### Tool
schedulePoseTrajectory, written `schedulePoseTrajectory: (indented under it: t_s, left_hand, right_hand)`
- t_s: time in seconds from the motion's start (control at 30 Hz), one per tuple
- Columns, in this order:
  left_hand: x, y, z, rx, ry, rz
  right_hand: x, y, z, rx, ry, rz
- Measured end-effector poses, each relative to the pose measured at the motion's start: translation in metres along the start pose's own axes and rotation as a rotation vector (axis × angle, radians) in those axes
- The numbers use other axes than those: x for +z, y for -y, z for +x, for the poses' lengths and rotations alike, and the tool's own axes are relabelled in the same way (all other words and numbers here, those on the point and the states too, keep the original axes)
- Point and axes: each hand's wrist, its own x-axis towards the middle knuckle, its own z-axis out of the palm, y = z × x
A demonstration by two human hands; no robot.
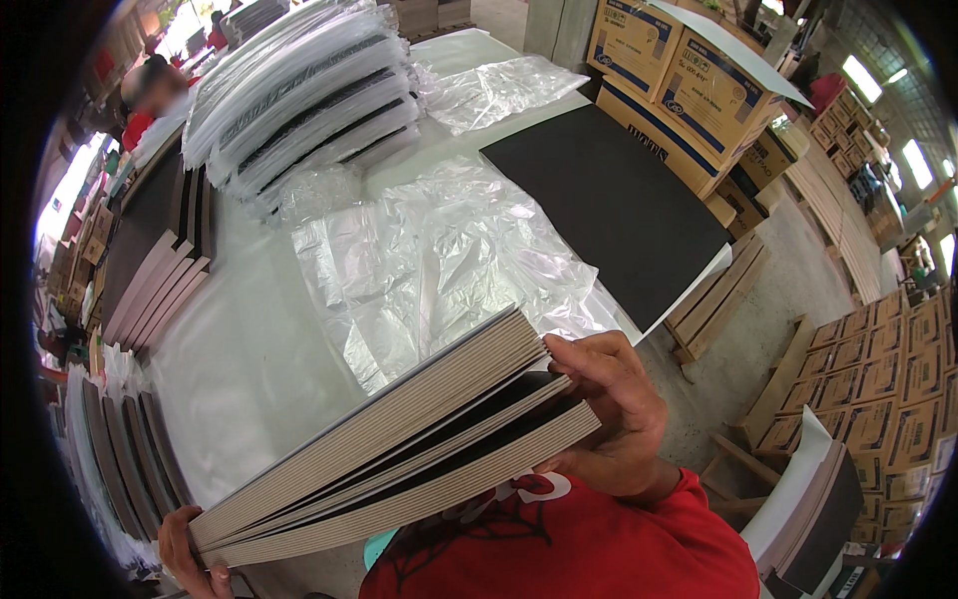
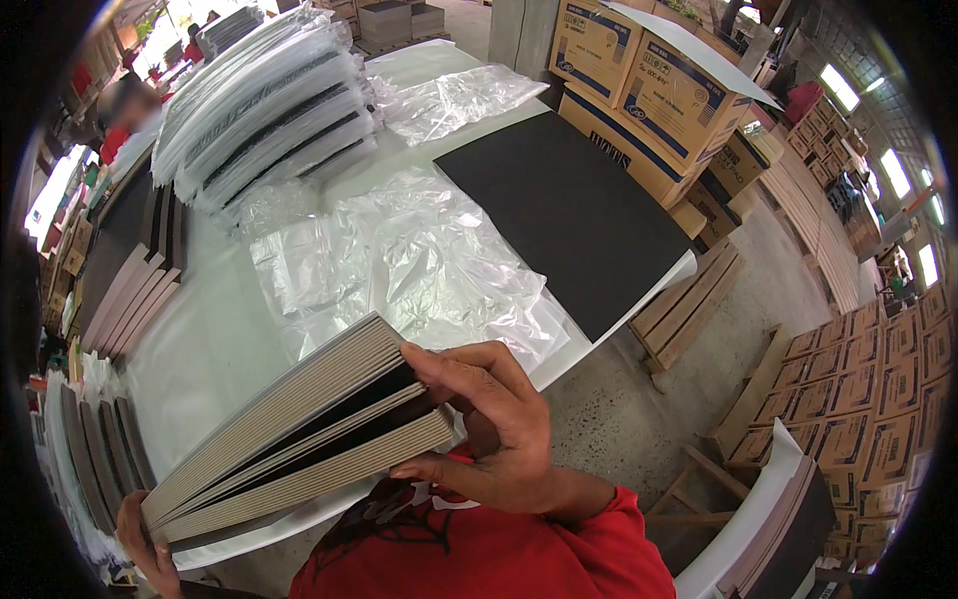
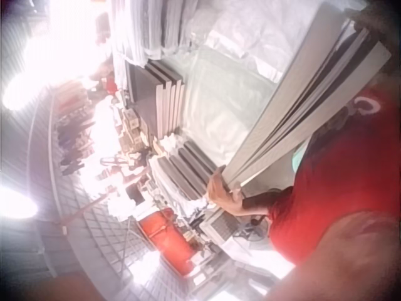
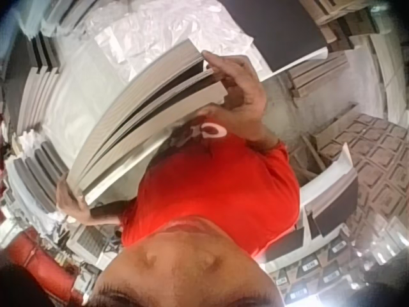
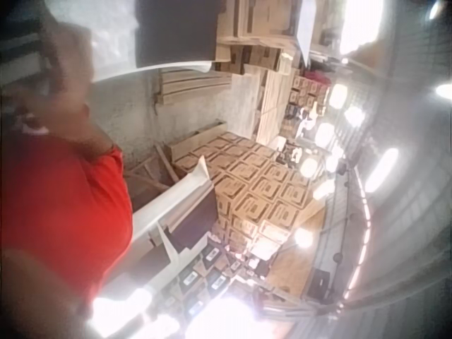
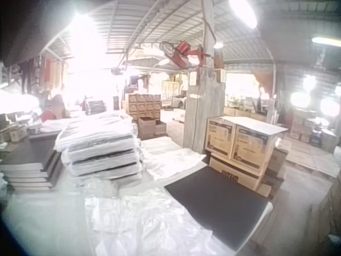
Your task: The person organizes flat cardboard folder covers on a table by flipping through stacks, aligning them, and placing them on separate stacks.
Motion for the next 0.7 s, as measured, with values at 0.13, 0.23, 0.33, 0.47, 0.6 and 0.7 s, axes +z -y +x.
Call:
schedulePoseTrajectory:
  t_s: [0.13,0.23,0.33,0.47,0.6,0.7]
  left_hand:
    - [-0.0003,-0.0014,0.0003,-0.003,0.0,0.005]
    - [-0.0009,-0.0029,0.0015,-0.001,0.005,0.016]
    - [-0.0003,-0.0009,0.0002,0.007,-0.001,0.026]
    - [0.0008,0.0012,-0.0013,0.011,-0.009,0.029]
    - [0.0013,0.0017,-0.0016,0.009,-0.013,0.026]
    - [0.0015,0.0018,-0.0024,0.003,-0.014,0.036]
  right_hand:
    - [0.0004,0.0004,-0.0002,0.006,-0.007,0.032]
    - [0.0008,0.0009,0.0004,-0.008,-0.011,0.039]
    - [0.0015,0.0,-0.0002,-0.011,-0.025,0.042]
    - [0.001,-0.0006,-0.0016,0.003,-0.023,0.042]
    - [0.0029,-0.0026,-0.0032,-0.012,-0.046,0.06]
    - [0.0036,-0.0038,-0.0036,-0.023,-0.057,0.076]
